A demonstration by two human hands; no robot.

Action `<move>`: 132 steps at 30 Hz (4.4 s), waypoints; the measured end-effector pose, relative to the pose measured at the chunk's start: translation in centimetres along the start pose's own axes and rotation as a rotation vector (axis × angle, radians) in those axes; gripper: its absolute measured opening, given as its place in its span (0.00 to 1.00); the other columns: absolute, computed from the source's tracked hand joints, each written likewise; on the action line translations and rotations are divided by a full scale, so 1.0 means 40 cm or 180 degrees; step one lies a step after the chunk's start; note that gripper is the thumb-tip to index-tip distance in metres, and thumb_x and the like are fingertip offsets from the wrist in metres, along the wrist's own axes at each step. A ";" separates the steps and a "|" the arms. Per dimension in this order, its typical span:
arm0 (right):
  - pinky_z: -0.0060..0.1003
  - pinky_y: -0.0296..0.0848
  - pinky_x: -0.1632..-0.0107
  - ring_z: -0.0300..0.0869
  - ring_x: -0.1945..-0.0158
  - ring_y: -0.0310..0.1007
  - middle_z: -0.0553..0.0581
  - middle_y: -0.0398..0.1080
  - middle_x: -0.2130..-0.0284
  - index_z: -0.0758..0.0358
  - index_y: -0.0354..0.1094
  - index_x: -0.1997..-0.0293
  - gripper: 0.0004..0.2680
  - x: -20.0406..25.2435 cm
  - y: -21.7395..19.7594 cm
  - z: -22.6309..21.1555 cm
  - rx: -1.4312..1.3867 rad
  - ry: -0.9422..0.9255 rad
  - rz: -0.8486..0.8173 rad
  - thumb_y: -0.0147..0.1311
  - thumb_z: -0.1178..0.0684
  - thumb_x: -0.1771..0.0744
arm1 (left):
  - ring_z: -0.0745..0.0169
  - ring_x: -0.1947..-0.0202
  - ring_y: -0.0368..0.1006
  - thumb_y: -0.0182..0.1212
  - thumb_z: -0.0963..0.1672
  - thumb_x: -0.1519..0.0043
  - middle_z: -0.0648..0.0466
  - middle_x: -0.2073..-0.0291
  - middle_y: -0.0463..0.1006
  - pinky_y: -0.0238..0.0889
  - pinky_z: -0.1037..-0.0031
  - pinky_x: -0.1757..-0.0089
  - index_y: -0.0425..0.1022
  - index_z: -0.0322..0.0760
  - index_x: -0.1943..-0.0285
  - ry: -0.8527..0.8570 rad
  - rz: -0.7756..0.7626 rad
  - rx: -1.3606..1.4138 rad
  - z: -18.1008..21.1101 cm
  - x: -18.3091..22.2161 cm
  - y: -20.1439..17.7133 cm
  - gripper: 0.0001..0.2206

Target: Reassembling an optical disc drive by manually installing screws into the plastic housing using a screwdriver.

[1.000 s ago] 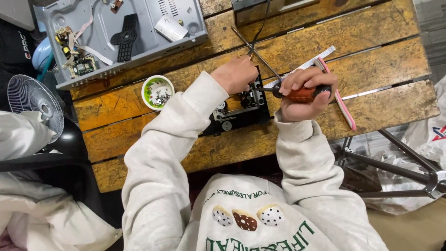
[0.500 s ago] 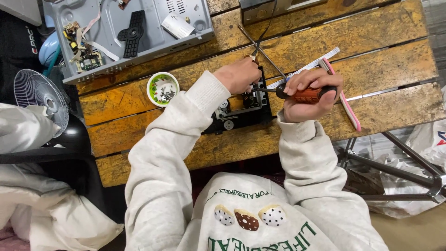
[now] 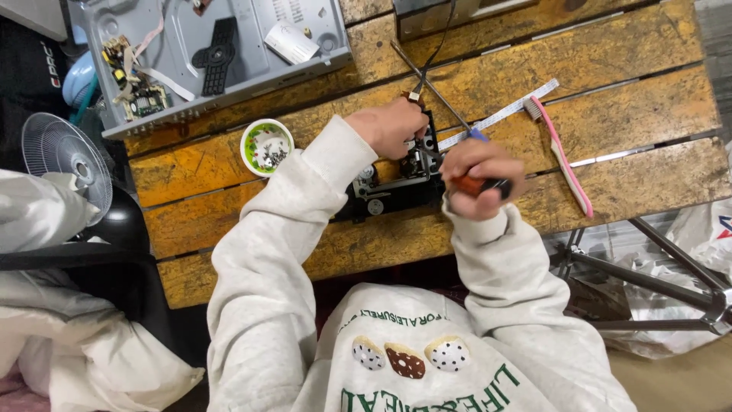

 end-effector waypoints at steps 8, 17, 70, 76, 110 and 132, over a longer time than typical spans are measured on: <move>0.41 0.67 0.83 0.46 0.88 0.62 0.62 0.66 0.85 0.64 0.61 0.77 0.15 0.027 0.174 -0.064 0.0510 -0.0382 -0.1315 0.55 0.45 0.34 | 0.47 0.57 0.74 0.64 0.39 0.47 0.51 0.64 0.75 0.72 0.64 0.58 0.77 0.37 0.57 0.0179 0.0253 0.0144 -0.004 0.020 -0.002 0.10; 0.39 0.72 0.74 0.46 0.79 0.67 0.60 0.64 0.78 0.60 0.56 0.75 0.16 -0.065 0.071 -0.031 0.0246 0.0240 -0.1013 0.45 0.40 0.31 | 0.51 0.58 0.73 0.61 0.37 0.45 0.52 0.67 0.75 0.72 0.67 0.60 0.77 0.38 0.58 0.0273 0.0902 0.0684 -0.009 0.072 -0.006 0.09; 0.46 0.76 0.55 0.53 0.66 0.70 0.66 0.63 0.67 0.66 0.57 0.42 0.19 -0.179 0.250 0.115 0.0835 0.1781 -0.1247 0.34 0.36 0.25 | 0.55 0.56 0.65 0.67 0.43 0.43 0.59 0.62 0.69 0.54 0.63 0.55 0.69 0.50 0.57 -0.0153 0.2774 0.0577 0.008 0.158 0.061 0.11; 0.37 0.64 0.75 0.49 0.79 0.62 0.61 0.56 0.61 0.58 0.47 0.52 0.17 -0.206 0.286 0.108 0.0727 0.1231 -0.1075 0.54 0.42 0.33 | 0.55 0.57 0.65 0.67 0.43 0.43 0.58 0.61 0.69 0.54 0.62 0.53 0.70 0.51 0.55 -0.0149 0.2701 0.0574 0.007 0.152 0.064 0.12; 0.35 0.72 0.69 0.42 0.74 0.72 0.61 0.63 0.70 0.74 0.59 0.47 0.24 -0.162 0.181 0.139 0.0499 0.1354 -0.0824 0.38 0.34 0.30 | 0.58 0.57 0.64 0.65 0.42 0.40 0.57 0.64 0.64 0.53 0.60 0.46 0.68 0.42 0.60 -0.0084 0.2521 0.0592 0.027 0.143 0.051 0.07; 0.33 0.74 0.68 0.41 0.69 0.68 0.57 0.63 0.61 0.63 0.60 0.40 0.24 -0.155 0.153 0.151 0.0570 0.2042 -0.0897 0.46 0.30 0.30 | 0.55 0.57 0.63 0.68 0.43 0.43 0.58 0.61 0.66 0.53 0.64 0.54 0.70 0.50 0.54 -0.0060 0.2940 0.0338 0.016 0.152 0.074 0.13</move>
Point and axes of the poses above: each hand's wrist, its own x-axis away from the middle knuckle, its own y-axis out of the palm, z = x × y, the point moved 6 cm from there along -x, towards the middle knuckle
